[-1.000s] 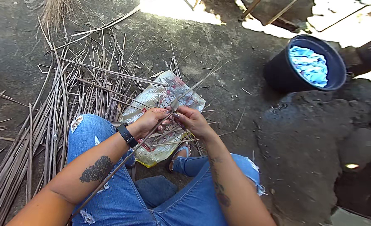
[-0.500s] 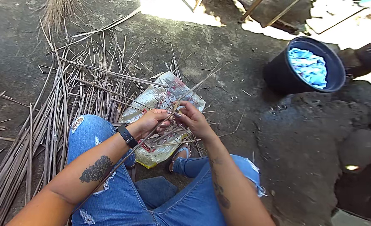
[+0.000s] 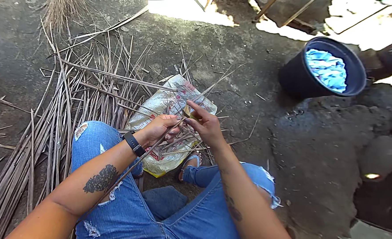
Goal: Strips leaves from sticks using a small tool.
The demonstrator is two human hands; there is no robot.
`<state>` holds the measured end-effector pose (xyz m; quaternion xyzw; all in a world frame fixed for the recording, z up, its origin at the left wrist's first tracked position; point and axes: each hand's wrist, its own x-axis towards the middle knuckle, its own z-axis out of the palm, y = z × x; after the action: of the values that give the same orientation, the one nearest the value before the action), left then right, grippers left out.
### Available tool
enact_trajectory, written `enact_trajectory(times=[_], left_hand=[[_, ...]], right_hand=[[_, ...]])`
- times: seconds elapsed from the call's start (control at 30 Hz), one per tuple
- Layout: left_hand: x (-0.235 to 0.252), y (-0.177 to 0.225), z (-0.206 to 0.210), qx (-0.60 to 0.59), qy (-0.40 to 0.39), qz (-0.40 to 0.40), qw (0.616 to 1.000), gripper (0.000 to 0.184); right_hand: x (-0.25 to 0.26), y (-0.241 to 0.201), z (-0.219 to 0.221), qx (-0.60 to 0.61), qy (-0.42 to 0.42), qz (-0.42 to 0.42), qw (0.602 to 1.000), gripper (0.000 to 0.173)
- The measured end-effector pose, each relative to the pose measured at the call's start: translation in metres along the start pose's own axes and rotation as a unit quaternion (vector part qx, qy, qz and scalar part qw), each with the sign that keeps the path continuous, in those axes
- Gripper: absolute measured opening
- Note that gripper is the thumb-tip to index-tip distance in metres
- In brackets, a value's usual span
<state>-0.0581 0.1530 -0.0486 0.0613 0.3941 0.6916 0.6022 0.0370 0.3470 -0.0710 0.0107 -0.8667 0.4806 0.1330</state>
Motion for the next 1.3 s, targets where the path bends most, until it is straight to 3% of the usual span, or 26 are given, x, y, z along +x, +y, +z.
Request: enact_trajectory(times=[0.23, 0.4, 0.67, 0.9, 1.07, 1.23, 1.3], left_hand=[[0.0, 0.0, 0.001, 0.005, -0.001, -0.007, 1.0, 0.035], [-0.003, -0.009, -0.003, 0.001, -0.001, 0.0, 1.0, 0.03], [-0.004, -0.009, 0.0, -0.013, 0.007, -0.009, 1.0, 0.031], [-0.01, -0.007, 0.005, 0.009, -0.028, -0.035, 0.999, 0.035], [-0.014, 0.015, -0.004, -0.012, 0.025, 0.046, 0.999, 0.036], [-0.013, 0.031, -0.015, 0.044, 0.159, 0.122, 0.979, 0.036], [-0.009, 0.024, -0.012, 0.071, 0.204, 0.154, 0.964, 0.032]], right_hand=[[0.003, 0.005, -0.001, 0.019, 0.008, 0.008, 1.0, 0.043], [0.003, 0.005, -0.004, 0.042, -0.007, 0.033, 0.999, 0.051], [0.004, 0.007, -0.004, 0.057, -0.006, 0.053, 0.997, 0.042], [0.002, 0.013, -0.013, 0.119, -0.003, 0.187, 0.975, 0.034], [0.002, -0.005, -0.014, 0.105, -0.106, 0.358, 0.922, 0.039], [-0.002, -0.024, -0.007, 0.259, -0.019, 0.372, 0.891, 0.028], [-0.008, -0.04, 0.013, 0.32, -0.022, 0.376, 0.869, 0.031]])
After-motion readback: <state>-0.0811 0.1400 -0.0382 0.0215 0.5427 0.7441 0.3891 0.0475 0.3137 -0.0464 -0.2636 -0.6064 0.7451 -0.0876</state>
